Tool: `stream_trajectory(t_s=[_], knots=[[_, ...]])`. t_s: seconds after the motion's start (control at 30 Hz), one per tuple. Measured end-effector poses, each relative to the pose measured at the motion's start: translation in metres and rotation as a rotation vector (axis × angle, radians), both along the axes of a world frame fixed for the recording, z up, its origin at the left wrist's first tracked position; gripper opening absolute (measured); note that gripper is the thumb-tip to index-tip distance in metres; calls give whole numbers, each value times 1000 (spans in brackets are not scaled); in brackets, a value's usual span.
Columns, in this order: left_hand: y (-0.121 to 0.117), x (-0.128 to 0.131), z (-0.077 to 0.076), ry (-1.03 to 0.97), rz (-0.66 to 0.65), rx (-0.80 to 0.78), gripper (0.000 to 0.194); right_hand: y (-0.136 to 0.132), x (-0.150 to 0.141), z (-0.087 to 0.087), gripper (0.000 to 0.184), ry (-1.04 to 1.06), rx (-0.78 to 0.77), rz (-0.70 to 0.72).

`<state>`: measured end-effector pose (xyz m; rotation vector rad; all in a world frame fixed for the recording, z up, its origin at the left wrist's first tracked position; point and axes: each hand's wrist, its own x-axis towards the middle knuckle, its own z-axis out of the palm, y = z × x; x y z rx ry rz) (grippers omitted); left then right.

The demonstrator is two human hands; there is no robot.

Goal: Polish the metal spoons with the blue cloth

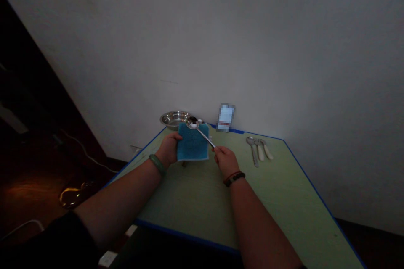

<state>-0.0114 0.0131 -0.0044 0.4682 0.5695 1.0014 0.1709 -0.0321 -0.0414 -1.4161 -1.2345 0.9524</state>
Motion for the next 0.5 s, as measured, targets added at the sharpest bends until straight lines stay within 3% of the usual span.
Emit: stream_trajectory(t_s=[0.27, 0.5], knots=[[1, -1, 2, 27, 101, -17, 58, 3, 3, -8, 33, -28, -42, 85], [2, 1, -2, 21, 32, -3, 58, 2, 3, -9, 32, 4, -94, 142]])
